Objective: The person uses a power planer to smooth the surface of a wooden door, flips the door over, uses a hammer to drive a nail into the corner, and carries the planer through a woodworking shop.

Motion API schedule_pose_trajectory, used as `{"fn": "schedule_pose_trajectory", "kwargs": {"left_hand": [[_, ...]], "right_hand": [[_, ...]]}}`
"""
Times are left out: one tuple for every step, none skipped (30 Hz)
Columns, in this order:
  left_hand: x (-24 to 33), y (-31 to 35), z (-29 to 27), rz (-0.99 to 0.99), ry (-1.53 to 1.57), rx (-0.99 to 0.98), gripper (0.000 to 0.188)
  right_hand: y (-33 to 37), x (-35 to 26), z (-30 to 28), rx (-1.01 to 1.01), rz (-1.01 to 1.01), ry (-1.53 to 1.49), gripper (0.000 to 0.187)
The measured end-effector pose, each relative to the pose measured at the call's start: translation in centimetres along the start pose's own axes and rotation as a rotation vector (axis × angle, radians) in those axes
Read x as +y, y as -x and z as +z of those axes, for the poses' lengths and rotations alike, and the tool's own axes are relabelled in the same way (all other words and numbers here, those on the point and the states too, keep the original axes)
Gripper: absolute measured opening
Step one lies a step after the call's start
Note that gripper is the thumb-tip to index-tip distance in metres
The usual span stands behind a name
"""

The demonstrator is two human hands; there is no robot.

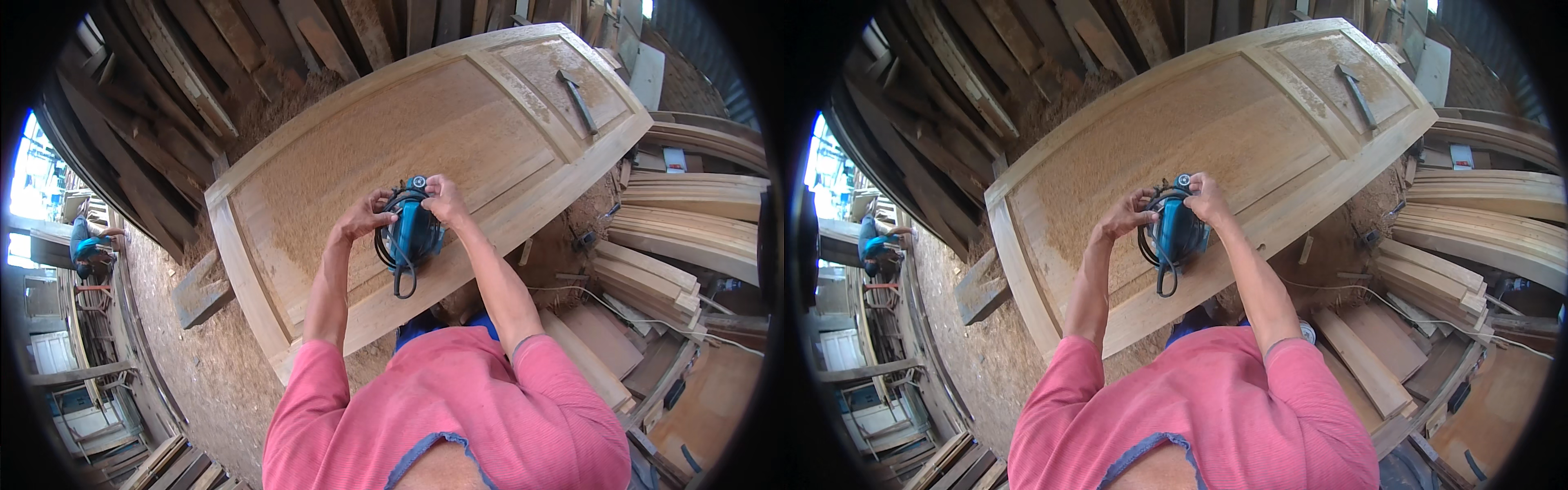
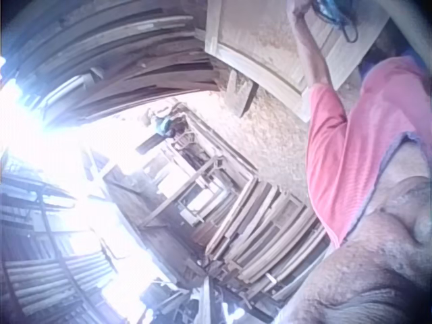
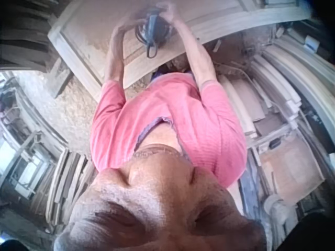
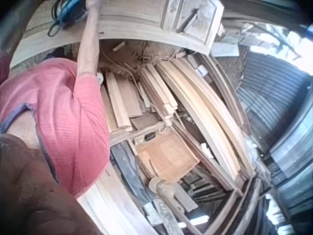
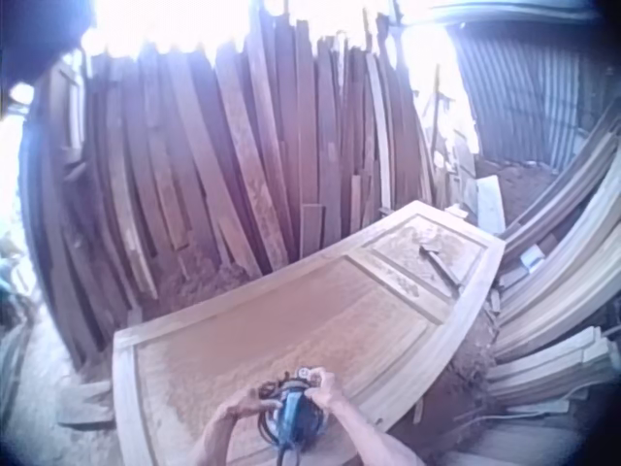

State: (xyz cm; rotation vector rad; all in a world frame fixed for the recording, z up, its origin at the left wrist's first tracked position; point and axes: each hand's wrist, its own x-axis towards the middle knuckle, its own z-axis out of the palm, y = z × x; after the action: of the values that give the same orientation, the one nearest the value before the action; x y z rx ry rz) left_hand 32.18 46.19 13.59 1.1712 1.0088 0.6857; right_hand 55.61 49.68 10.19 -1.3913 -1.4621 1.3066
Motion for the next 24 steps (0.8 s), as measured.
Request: {"fn": "schedule_pose_trajectory", "kwargs": {"left_hand": [[-0.6,0.1,-0.5,0.004,-0.003,0.004,0.062],[-1.1,0.0,-0.7,0.002,0.099,-0.012,0.057],[-1.5,0.0,-0.8,0.001,0.201,-0.028,0.053],[-2.0,0.1,-0.7,0.003,0.199,-0.027,0.053],[-2.7,0.3,-0.2,0.037,0.371,0.006,0.048],[-3.2,0.5,0.6,0.069,0.544,0.034,0.044],[-3.6,0.6,1.3,0.067,0.548,0.031,0.044],[-3.3,0.4,2.4,0.070,0.640,0.096,0.041],[-3.0,0.0,3.2,0.074,0.729,0.162,0.037],[-2.6,-0.4,4.1,0.074,0.771,0.171,0.035],[-3.2,-0.5,3.9,0.081,0.771,0.185,0.035],[-4.0,-0.7,3.5,0.067,0.645,0.307,0.031],[-4.8,-0.6,3.1,0.050,0.517,0.427,0.028],[-4.9,-0.8,3.4,0.045,0.522,0.427,0.028],[-4.5,-0.8,3.8,0.023,0.161,0.536,0.027],[-4.0,-0.8,4.2,0.003,-0.204,0.633,0.027],[-4.0,-0.2,4.0,0.006,-0.206,0.635,0.027],[-4.0,0.4,3.5,0.010,-0.179,0.540,0.028],[-4.1,0.9,3.0,0.014,-0.152,0.447,0.029],[-4.0,1.6,2.7,0.015,-0.148,0.451,0.029],[-3.9,2.1,2.4,0.227,-0.460,0.379,0.032],[-3.8,2.4,2.3,0.439,-0.768,0.297,0.035],[-3.6,2.8,2.5,0.436,-0.769,0.300,0.035],[-3.2,2.8,2.9,0.317,-0.743,0.338,0.038]], "right_hand": [[0.0,-0.2,0.0,0.029,0.054,0.037,0.046],[0.0,0.0,-0.3,0.030,0.053,0.036,0.046],[0.0,0.1,-0.7,0.025,0.021,0.143,0.041],[0.0,0.2,-0.8,0.019,-0.011,0.249,0.036],[0.0,-0.2,-0.8,0.016,-0.010,0.250,0.036],[0.4,-0.9,-1.2,-0.037,0.037,0.274,0.033],[0.7,-1.6,-1.5,-0.091,0.083,0.298,0.031],[0.9,-1.2,-2.0,-0.077,0.089,0.302,0.031],[0.8,-0.4,-2.4,-0.022,0.058,0.297,0.026],[0.8,0.4,-2.8,0.035,0.027,0.293,0.023],[0.7,0.7,-2.1,0.023,0.019,0.292,0.023],[0.7,0.6,-1.3,0.081,0.012,0.386,0.023],[0.7,0.5,-0.6,0.141,0.002,0.479,0.023],[1.0,0.6,-0.5,0.138,0.008,0.482,0.023],[1.6,0.0,-0.5,0.191,0.041,0.522,0.024],[2.3,-0.5,-0.4,0.243,0.073,0.561,0.025],[3.2,-1.0,-0.1,0.244,0.070,0.559,0.025],[4.2,-1.3,0.1,0.349,-0.100,0.569,0.026],[5.1,-1.6,0.3,0.451,-0.271,0.575,0.027],[6.0,-2.0,0.4,0.431,-0.323,0.555,0.032],[6.9,-1.9,0.9,0.432,-0.322,0.557,0.032],[7.7,-1.8,1.8,0.336,-0.183,0.443,0.033],[8.0,-1.9,2.8,0.237,-0.048,0.326,0.034],[7.4,-0.3,4.0,0.173,-0.008,0.319,0.036]]}}
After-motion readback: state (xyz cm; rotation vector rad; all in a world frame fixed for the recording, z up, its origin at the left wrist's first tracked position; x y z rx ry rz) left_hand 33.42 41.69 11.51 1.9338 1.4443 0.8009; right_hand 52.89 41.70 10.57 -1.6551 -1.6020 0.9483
